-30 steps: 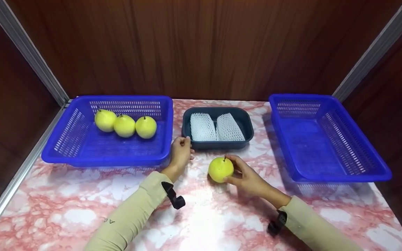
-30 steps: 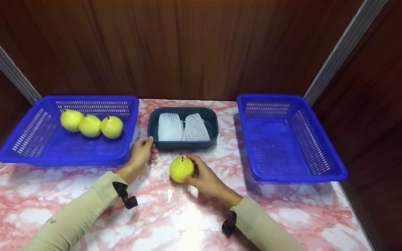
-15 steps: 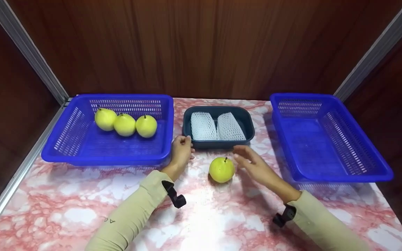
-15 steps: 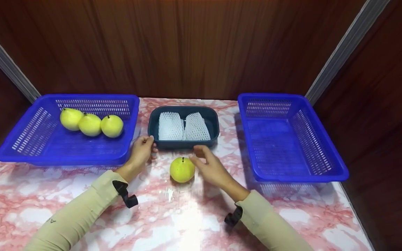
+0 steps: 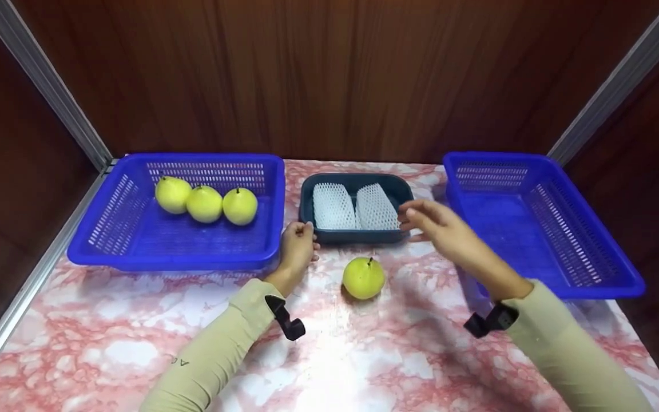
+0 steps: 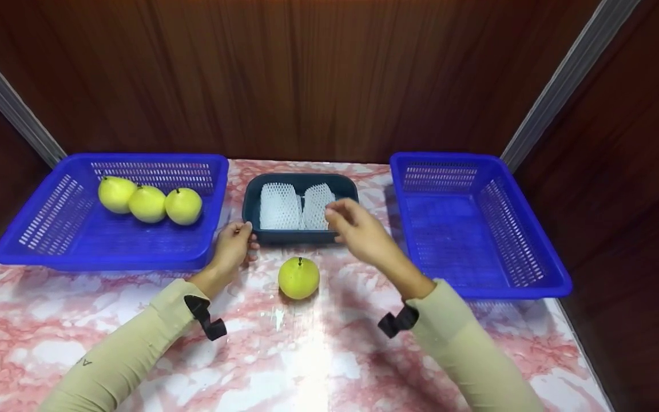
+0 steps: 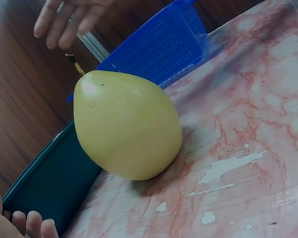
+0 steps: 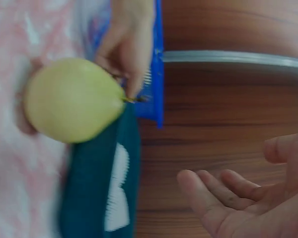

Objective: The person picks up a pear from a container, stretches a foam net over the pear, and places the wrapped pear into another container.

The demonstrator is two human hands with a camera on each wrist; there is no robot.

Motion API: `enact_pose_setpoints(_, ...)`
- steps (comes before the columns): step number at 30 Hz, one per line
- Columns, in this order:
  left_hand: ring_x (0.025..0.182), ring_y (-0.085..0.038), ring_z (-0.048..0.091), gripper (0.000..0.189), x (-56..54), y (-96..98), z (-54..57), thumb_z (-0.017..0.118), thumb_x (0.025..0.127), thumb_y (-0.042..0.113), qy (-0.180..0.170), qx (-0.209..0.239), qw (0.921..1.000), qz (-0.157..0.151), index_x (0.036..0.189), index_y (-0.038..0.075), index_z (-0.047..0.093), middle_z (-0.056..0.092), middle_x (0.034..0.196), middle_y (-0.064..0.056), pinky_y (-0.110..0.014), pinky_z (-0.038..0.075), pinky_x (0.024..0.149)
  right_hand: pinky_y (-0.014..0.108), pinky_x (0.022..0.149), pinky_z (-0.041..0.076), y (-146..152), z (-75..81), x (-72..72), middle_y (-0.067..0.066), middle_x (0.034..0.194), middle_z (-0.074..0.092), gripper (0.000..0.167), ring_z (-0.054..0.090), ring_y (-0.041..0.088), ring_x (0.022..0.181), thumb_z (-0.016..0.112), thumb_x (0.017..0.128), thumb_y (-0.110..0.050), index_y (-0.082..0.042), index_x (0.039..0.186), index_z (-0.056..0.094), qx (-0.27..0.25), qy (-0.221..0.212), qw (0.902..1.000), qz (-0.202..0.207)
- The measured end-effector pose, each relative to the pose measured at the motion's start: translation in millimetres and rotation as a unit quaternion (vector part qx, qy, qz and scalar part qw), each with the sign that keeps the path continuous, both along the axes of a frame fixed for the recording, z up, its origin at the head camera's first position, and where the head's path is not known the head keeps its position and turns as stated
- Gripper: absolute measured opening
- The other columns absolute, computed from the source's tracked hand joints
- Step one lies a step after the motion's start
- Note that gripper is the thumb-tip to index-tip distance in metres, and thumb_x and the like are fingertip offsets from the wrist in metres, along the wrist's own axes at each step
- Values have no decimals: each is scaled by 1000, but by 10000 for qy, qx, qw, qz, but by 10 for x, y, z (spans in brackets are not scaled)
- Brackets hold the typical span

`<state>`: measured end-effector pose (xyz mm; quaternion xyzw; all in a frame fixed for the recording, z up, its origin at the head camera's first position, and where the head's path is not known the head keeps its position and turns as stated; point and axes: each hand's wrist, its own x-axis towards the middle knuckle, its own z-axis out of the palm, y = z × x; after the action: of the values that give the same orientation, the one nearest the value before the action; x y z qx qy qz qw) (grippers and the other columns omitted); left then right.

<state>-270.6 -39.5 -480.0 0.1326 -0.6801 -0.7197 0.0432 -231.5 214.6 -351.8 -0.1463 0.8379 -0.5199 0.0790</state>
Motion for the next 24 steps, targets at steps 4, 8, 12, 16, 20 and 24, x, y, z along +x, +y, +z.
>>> enact_pose_setpoints(4,52,-13,54,19,1,-8,9,49,108,16,-24,-31,10000,-24,94,4,54,60,85,-9,-20,43,38,25,85,57,-20,216,-89,29,121,63,40,65,27,108,42,111,-18,14,134,49,247,10,9996,101)
enact_pose_setpoints(8,49,-13,53,19,-3,-13,9,49,108,17,9,-65,10000,-29,94,5,54,61,87,-11,-20,42,37,22,79,57,-45,368,-221,25,114,66,40,67,16,97,45,110,-19,14,131,52,564,-91,9983,97)
enact_pose_setpoints(12,53,-14,55,19,-5,-11,1,49,107,17,78,-133,9999,8,94,5,54,63,89,-13,-20,43,38,20,72,57,-74,441,-395,19,103,68,37,67,11,85,46,109,-19,13,126,56,948,-211,9953,56)
enact_pose_setpoints(16,55,-15,57,19,-2,-8,-6,50,107,16,113,-147,9998,48,92,4,54,63,86,-12,-20,44,38,20,65,57,-89,413,-595,11,92,68,35,67,9,77,47,109,-18,12,124,57,1276,-377,9911,20)
enact_pose_setpoints(20,57,-14,57,19,-6,-3,-18,50,107,15,108,-86,9999,34,91,5,54,61,84,-10,-20,45,39,23,65,58,-78,330,-773,13,92,68,39,66,12,75,46,108,-19,13,129,54,1506,-681,9862,-4)
enact_pose_setpoints(24,59,-15,58,19,-17,3,-24,50,107,15,89,-92,9999,48,92,5,54,60,84,-9,-20,44,39,27,68,60,-77,265,-921,15,93,68,44,66,14,74,45,108,-20,16,131,51,1673,-953,9813,-76)
